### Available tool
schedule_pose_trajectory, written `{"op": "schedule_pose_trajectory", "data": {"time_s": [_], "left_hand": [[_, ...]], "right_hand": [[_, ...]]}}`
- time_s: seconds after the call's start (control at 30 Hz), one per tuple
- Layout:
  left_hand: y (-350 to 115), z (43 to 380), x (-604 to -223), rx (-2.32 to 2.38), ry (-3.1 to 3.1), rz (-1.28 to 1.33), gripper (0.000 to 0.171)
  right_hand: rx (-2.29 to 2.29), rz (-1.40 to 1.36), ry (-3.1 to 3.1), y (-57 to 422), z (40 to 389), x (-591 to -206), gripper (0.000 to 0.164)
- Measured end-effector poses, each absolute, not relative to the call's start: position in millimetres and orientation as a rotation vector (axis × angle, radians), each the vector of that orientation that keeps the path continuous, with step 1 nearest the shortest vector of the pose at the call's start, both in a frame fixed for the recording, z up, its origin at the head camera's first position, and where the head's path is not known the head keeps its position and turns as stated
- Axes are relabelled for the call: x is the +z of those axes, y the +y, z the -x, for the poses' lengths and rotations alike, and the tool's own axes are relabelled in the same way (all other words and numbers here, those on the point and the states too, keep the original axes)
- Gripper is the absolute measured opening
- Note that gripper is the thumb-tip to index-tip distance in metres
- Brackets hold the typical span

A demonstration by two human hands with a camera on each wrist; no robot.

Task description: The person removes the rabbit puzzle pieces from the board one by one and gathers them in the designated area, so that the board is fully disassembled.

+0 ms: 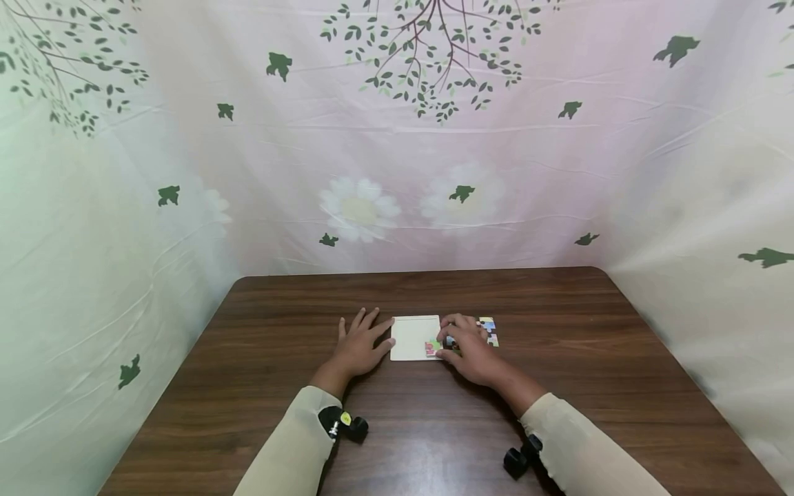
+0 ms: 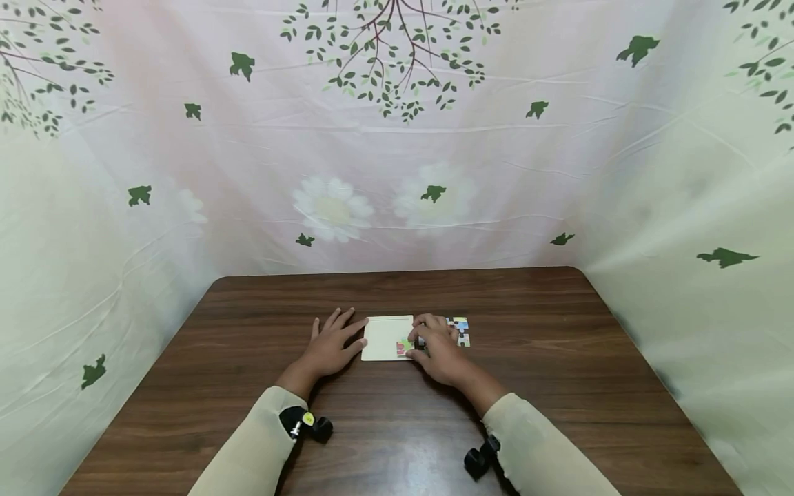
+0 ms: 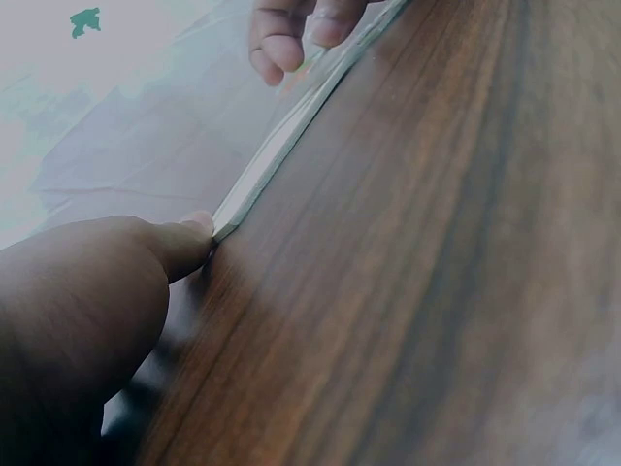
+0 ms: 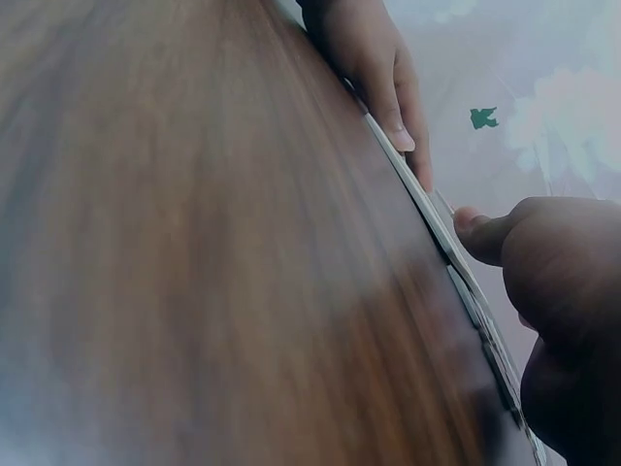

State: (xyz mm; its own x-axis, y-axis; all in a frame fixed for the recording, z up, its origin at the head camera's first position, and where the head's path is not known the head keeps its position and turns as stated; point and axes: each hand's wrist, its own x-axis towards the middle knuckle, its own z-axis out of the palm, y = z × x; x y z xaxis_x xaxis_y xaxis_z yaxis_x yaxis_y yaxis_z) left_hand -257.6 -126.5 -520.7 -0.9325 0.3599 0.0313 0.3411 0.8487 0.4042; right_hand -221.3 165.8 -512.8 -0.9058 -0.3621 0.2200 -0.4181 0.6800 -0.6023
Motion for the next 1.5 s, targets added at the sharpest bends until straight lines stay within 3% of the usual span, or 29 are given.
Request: {"op": "schedule_pose_trajectory", "data": {"time_s": [0.67,1.5], "left_hand": [[-128,257,-520,0.637,2.981,-0.572,0.058],[-129,256,-522,0.642,2.969,-0.584,0.058]], "right_hand": [[1.097,-0.613,-2.709,208,210,-515,0.019],[1.088,-0.521,-2.786,246,197,-517,0.014]]}}
